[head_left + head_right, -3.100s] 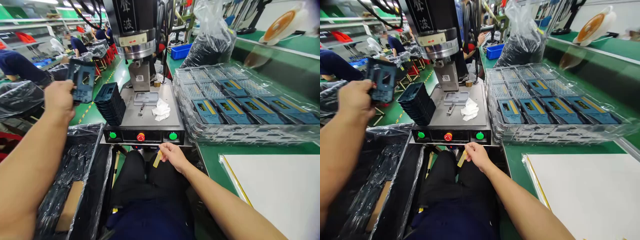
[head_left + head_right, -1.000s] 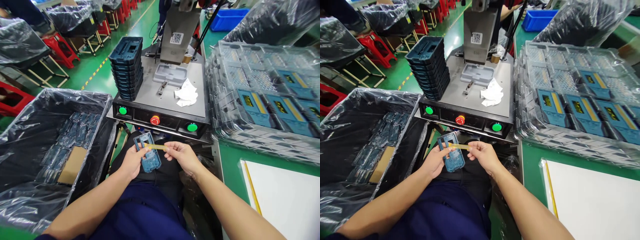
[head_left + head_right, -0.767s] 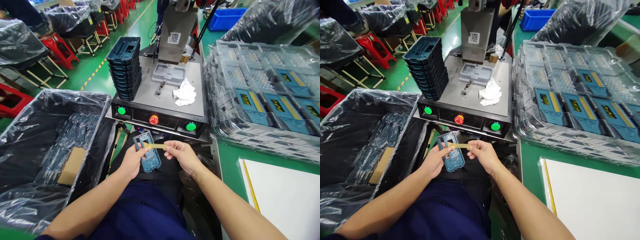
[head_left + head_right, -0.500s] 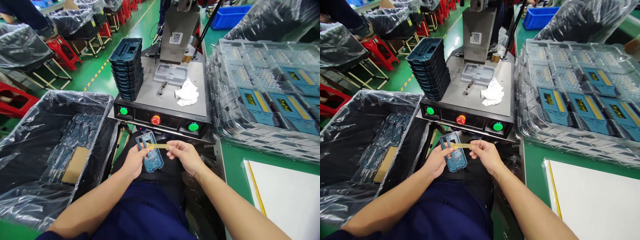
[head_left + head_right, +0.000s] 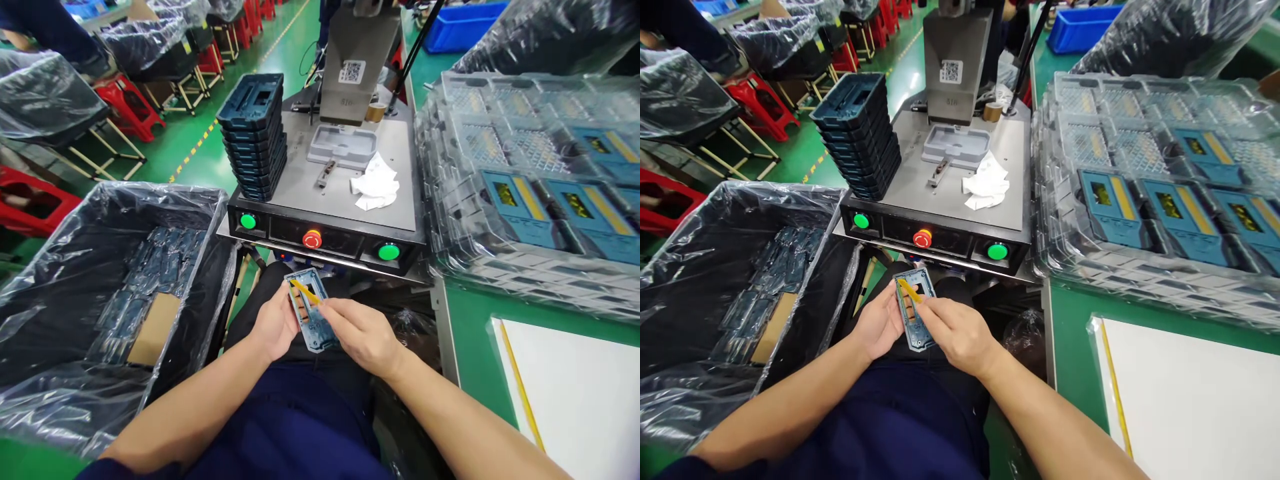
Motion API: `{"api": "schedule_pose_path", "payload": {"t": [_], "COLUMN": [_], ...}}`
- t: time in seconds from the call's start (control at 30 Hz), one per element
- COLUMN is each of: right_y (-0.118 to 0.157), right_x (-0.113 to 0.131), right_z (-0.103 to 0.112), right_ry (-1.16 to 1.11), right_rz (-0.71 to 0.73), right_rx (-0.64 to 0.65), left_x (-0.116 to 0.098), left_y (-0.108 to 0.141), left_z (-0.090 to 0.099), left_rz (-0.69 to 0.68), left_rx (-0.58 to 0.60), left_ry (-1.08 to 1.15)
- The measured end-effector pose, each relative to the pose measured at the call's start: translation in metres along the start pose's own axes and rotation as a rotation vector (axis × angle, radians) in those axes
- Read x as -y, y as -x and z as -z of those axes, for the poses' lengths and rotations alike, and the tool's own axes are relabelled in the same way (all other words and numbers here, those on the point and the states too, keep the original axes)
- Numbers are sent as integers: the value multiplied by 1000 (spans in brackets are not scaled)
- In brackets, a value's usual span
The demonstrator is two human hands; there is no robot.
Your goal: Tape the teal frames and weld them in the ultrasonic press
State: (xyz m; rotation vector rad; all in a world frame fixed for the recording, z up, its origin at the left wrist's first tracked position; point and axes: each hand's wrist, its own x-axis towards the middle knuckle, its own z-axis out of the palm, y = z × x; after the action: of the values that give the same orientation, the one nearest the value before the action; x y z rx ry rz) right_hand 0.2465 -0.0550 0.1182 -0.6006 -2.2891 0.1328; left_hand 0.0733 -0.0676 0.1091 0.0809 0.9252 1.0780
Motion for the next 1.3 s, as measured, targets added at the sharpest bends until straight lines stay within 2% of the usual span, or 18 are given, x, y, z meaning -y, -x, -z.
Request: {"api": "schedule_pose_path", "payload": {"t": [0.13,0.33,0.6,0.8,0.97,1.1,1.23,1.3], "right_y": [-7,-9,-2,-3,-1,0,-2,-2], "right_x": [5,8,7,6,4,4,9,11], "right_z": [4,3,-7,-9,-16,-15,-10,-10], "right_ry": [48,104,186,121,84,2,-30,-17], "right_rz": [99,99,92,77,60,-48,-289,-407], "right_rx": [29,36,200,199,311,311,238,247], "left_x": [2,4,6,5,3,0,0,0], "left_y": [0,1,-1,0,1,2,1,0], "left_z": [-3,-4,-2,-7,-11,-11,-8,-6], "left_rz": [24,-1,16,-25,-5,-26,-59,-54], "left_rx": [-20,1,-36,-80,-91,-84,-33,-46], "left_ry": [-5,13,-15,20,63,83,124,136]}}
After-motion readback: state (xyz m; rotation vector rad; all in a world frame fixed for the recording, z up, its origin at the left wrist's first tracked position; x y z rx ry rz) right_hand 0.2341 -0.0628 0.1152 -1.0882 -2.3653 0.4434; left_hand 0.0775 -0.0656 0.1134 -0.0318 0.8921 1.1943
